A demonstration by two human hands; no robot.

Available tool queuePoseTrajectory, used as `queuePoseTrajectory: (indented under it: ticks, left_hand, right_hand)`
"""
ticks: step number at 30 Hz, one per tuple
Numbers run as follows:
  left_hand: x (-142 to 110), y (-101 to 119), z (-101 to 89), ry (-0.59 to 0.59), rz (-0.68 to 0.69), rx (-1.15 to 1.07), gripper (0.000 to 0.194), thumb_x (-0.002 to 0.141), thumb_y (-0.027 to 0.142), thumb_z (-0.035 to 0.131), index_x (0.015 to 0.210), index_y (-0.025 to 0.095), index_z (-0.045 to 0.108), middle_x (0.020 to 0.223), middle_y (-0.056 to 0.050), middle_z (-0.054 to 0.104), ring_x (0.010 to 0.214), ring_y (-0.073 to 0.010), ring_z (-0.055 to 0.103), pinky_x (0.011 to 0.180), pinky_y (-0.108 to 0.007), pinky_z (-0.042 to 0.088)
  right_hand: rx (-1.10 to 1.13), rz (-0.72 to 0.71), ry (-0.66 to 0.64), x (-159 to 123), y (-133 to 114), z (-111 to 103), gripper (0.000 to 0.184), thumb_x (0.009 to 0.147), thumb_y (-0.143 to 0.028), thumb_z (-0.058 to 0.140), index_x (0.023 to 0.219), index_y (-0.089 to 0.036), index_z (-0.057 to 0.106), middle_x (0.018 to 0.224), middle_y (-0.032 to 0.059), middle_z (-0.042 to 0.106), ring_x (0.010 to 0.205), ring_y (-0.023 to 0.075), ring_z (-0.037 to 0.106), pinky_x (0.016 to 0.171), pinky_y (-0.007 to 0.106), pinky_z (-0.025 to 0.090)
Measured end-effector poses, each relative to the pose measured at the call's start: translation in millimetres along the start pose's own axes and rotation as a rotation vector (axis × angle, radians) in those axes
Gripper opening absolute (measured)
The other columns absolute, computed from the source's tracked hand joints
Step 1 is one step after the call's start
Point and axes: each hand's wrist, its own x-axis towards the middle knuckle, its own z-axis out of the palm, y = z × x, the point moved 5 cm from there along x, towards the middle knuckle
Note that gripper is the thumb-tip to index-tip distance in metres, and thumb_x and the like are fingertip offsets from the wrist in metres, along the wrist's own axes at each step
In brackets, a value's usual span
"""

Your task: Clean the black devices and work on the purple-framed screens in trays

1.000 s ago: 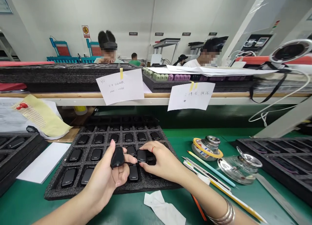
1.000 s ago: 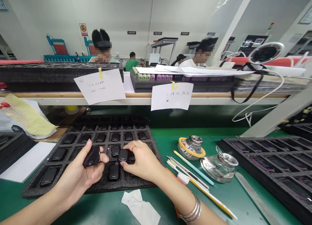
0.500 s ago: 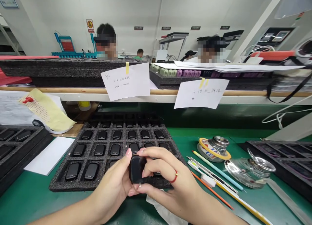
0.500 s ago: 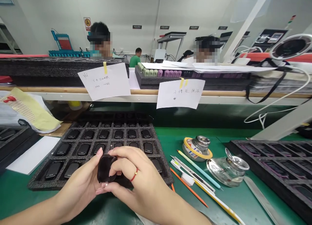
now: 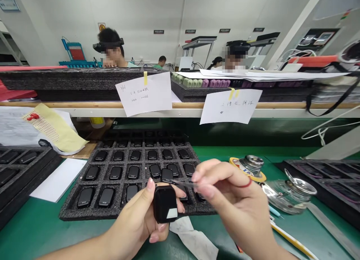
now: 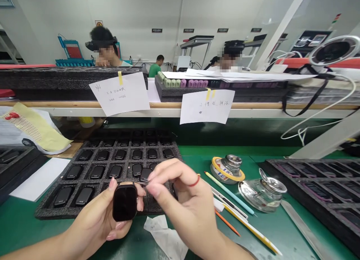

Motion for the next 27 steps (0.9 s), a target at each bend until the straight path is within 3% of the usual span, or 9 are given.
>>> queuePoseTrajectory:
  ticks: [4,9,16,19,22,24,27]
  left_hand:
    - [-1.3,1.6,1.5,-0.017,-0.012,-0.021,0.050,0.084,0.061,0.069,0.104,0.016,0.078,0.085,-0.008,0.067,0.049,-0.0037,0.041,0.043,-0.016,0.027]
    - [-2.0,1.2,1.8,-0.028,-0.013,-0.006,0.052,0.084,0.063,0.068,0.106,0.017,0.079,0.086,-0.009,0.069,0.048,-0.0031,0.043,0.043,-0.016,0.027]
    - [-1.6,2.6,0.8,-0.013,0.002,0.002,0.050,0.083,0.063,0.069,0.105,0.018,0.080,0.086,-0.009,0.069,0.049,-0.0036,0.042,0.043,-0.015,0.031]
    - [-1.6,4.0,1.1,-0.018,0.024,0.005,0.048,0.083,0.062,0.070,0.100,0.018,0.080,0.072,-0.004,0.064,0.048,-0.0042,0.041,0.043,-0.015,0.032]
    - [-1.5,4.4,1.9,-0.028,0.033,0.013,0.050,0.081,0.065,0.070,0.096,0.018,0.080,0.057,0.002,0.049,0.046,-0.0048,0.040,0.043,-0.014,0.032]
    - [-1.5,4.5,1.9,-0.028,0.033,0.022,0.052,0.080,0.066,0.070,0.097,0.017,0.079,0.063,0.001,0.052,0.047,-0.0048,0.042,0.043,-0.015,0.033]
    - [-1.3,4.8,1.0,-0.007,0.028,0.045,0.056,0.080,0.067,0.069,0.099,0.016,0.078,0.079,-0.004,0.059,0.051,-0.0052,0.046,0.044,-0.015,0.035]
  right_hand:
    - [0.079,0.028,0.097,2.6,-2.0,-9.8,0.013,0.090,-0.029,0.074,0.079,-0.023,0.070,0.082,0.0015,0.076,0.062,0.0131,0.072,0.061,0.024,0.063]
    - [-0.016,-0.003,0.096,2.7,-6.5,-10.8,0.005,0.089,-0.026,0.075,0.093,-0.025,0.072,0.100,0.0030,0.078,0.093,0.0188,0.077,0.086,0.030,0.065]
    - [-0.233,-0.274,-0.051,-0.1,-13.0,-11.0,0.028,0.086,-0.003,0.069,0.100,-0.027,0.072,0.091,-0.0001,0.079,0.086,0.0168,0.076,0.080,0.027,0.065]
    - [-0.335,-0.421,-0.178,-2.6,-22.3,-6.3,0.036,0.082,0.000,0.072,0.107,-0.026,0.072,0.092,0.0013,0.080,0.087,0.0193,0.077,0.079,0.029,0.065]
    - [-0.388,-0.459,-0.343,-12.1,-26.1,1.1,0.029,0.091,-0.009,0.067,0.115,-0.025,0.072,0.102,0.0039,0.080,0.096,0.0199,0.076,0.084,0.028,0.064]
    - [-0.410,-0.433,-0.380,-20.2,-23.6,3.4,0.027,0.101,-0.021,0.055,0.122,-0.027,0.070,0.108,0.0035,0.079,0.102,0.0190,0.074,0.091,0.028,0.062]
    - [-0.457,-0.459,-0.378,-29.5,-19.1,6.7,0.032,0.104,-0.028,0.047,0.130,-0.029,0.066,0.109,0.0017,0.080,0.105,0.0191,0.074,0.098,0.027,0.059]
